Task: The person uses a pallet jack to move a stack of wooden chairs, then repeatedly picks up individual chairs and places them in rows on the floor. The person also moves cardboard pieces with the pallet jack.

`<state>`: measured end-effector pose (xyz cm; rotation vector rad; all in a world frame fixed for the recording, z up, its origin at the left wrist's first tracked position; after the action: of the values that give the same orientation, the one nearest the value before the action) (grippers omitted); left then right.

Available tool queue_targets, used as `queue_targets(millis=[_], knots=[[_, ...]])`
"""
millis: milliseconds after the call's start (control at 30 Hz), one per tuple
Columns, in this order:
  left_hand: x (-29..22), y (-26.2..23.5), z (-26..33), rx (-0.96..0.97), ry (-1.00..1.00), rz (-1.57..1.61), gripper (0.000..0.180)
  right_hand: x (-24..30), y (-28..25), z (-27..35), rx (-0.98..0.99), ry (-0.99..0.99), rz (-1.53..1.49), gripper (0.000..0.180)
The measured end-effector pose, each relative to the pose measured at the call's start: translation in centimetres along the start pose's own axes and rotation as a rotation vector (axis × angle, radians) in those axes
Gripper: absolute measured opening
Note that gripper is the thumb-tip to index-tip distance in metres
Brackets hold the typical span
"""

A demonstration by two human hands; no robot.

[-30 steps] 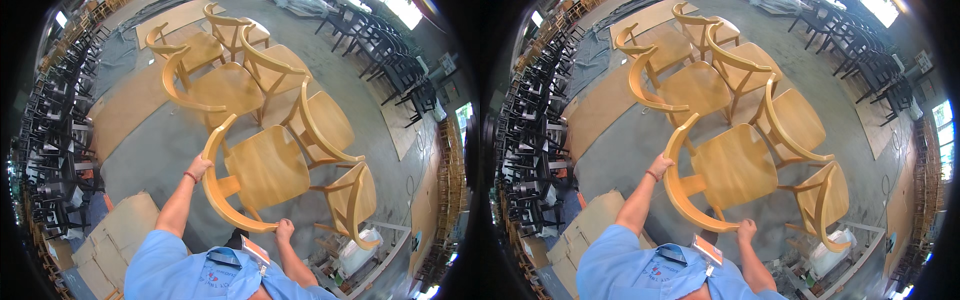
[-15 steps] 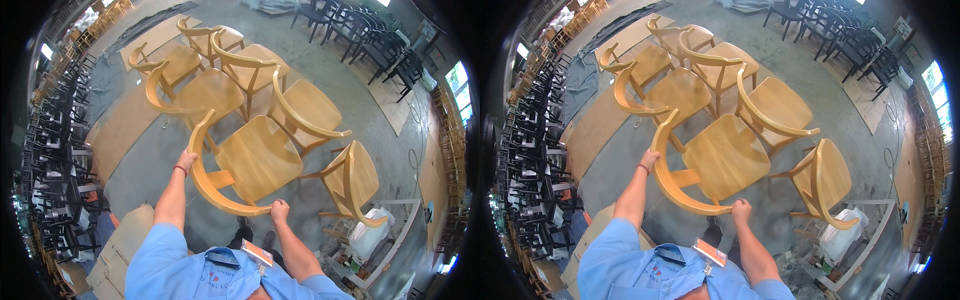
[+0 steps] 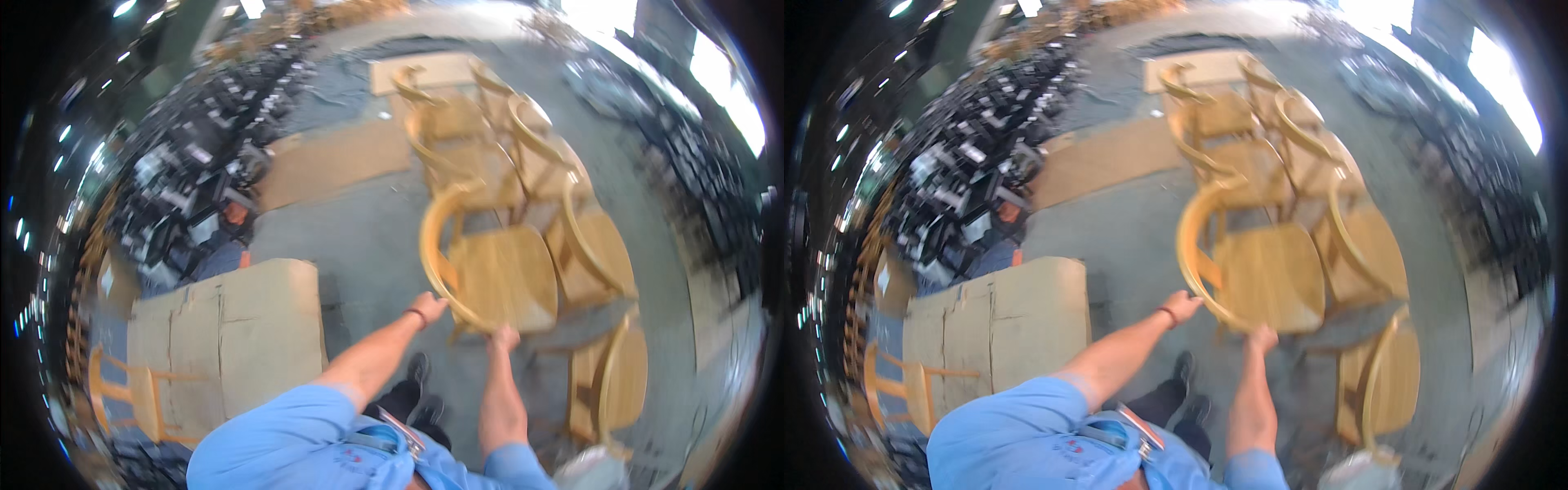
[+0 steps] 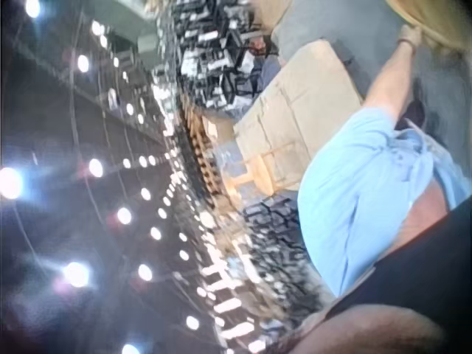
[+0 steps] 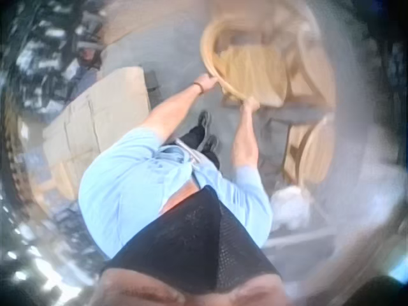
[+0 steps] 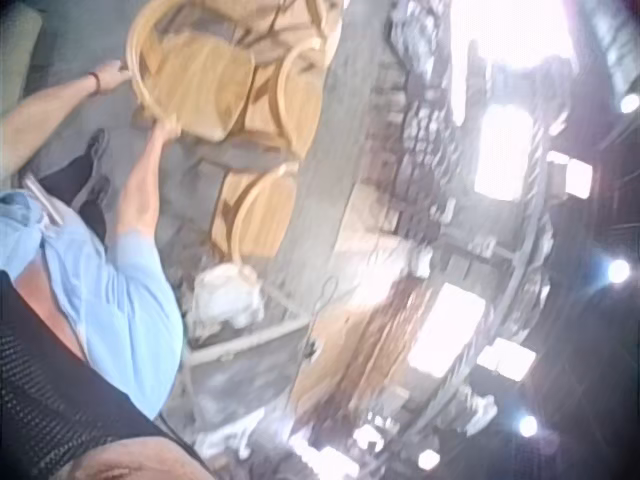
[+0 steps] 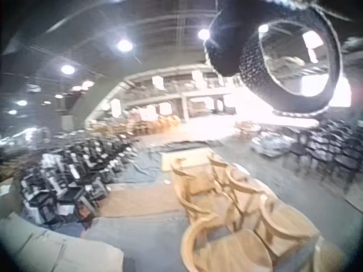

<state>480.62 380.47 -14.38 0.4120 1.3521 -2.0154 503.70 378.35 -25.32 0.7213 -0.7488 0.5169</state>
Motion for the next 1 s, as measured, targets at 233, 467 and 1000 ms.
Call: queue_targets(millis=[233,467,1000], knots=[[23.2,-0.5,21.0,0.369,-0.247,0.022,0.032,-1.5,1.2,0.0,-0.230,-0.044,0.554,0.020],[38.6,-6.3,47.4,0.705,-0.381,-0.587,0.023,-3.3,-0.4,4.1,0.161,0.186,0.106,0.031],[50.6,18.2,82.2,0.152,-0.943,0.399,0.025,-28.2,-5.0,50.3,1.812,0.540,2.163,0.045]])
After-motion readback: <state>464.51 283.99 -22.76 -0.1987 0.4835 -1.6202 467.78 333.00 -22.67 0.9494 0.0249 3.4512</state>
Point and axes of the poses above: each hand's wrist, its own z-axis away from the middle knuckle, its own y-axis out of the palm, x = y × z, the point moved 4 cm from there along -z, towards the middle knuckle, and after that the axes turned 4 degrees about x, right-handed, at the moved point
